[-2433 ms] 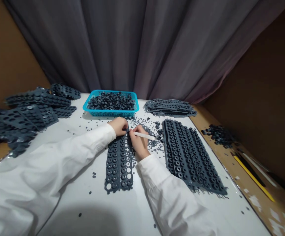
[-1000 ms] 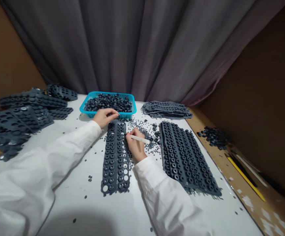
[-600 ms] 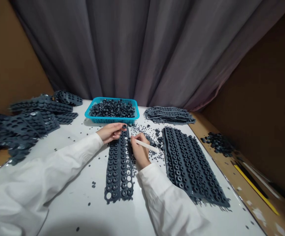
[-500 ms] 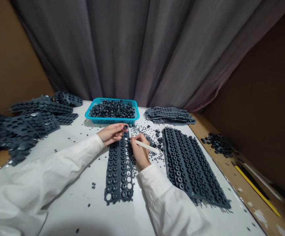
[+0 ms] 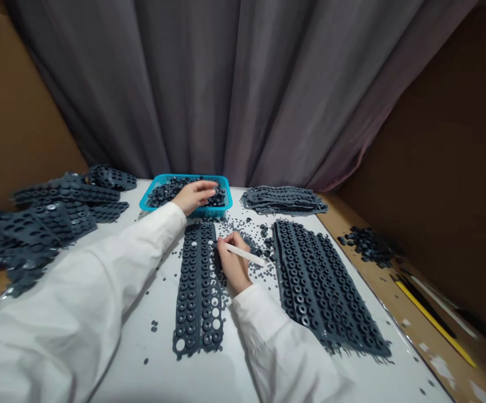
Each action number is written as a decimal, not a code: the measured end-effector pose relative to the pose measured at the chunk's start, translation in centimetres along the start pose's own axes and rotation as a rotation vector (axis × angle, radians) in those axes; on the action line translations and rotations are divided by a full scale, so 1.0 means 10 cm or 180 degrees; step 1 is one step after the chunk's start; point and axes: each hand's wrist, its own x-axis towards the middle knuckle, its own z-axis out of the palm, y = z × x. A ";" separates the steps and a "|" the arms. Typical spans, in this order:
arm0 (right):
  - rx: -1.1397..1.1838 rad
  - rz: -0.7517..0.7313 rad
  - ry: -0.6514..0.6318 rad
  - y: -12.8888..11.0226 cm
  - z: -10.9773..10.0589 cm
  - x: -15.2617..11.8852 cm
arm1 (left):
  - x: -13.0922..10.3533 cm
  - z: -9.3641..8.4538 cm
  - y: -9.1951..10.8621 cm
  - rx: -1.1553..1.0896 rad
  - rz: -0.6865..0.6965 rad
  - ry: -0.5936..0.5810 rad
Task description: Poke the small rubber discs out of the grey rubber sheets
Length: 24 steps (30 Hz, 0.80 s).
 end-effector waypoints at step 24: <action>0.0638 0.0361 0.0330 0.08 0.05 0.07 | -0.27 -0.03 -0.20 0.3421 0.1572 -0.1339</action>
